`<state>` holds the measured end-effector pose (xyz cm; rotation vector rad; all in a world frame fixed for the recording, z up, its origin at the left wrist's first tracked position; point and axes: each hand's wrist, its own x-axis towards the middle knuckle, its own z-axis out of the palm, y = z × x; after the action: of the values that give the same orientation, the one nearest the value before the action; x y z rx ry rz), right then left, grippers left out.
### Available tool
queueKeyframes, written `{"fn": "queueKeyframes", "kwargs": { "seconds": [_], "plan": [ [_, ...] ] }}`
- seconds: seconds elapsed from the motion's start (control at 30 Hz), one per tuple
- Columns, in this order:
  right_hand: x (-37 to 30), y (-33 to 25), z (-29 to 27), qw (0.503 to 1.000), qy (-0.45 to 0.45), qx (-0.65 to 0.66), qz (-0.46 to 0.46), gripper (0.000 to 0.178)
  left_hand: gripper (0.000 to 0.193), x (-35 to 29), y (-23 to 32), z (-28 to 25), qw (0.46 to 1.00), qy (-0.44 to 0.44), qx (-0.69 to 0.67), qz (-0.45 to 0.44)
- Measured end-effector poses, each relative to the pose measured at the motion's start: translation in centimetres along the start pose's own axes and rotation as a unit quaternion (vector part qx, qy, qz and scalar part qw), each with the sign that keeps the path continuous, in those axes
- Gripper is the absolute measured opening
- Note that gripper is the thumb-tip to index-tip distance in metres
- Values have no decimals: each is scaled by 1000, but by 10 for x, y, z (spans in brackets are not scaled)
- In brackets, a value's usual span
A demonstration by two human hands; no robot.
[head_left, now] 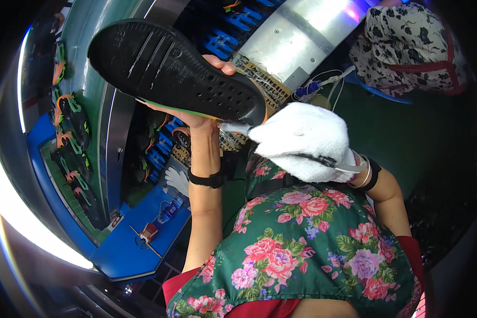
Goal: Applying adhesive to the edges and surface of shoe soles using a brush.
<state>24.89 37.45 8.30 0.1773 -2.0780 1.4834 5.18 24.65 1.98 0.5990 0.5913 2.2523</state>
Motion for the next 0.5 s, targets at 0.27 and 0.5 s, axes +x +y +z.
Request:
{"fn": "queueKeyframes", "kwargs": {
  "seconds": [0.27, 0.5],
  "plan": [
    [-18, 9, -11, 996, 60, 32, 59, 21, 115, -13, -13, 2, 999, 29, 38, -18],
    [-35, 10, -19, 996, 12, 56, 75, 21, 132, -8, -30, 9, 997, 16, -19, -66]
  ]
}}
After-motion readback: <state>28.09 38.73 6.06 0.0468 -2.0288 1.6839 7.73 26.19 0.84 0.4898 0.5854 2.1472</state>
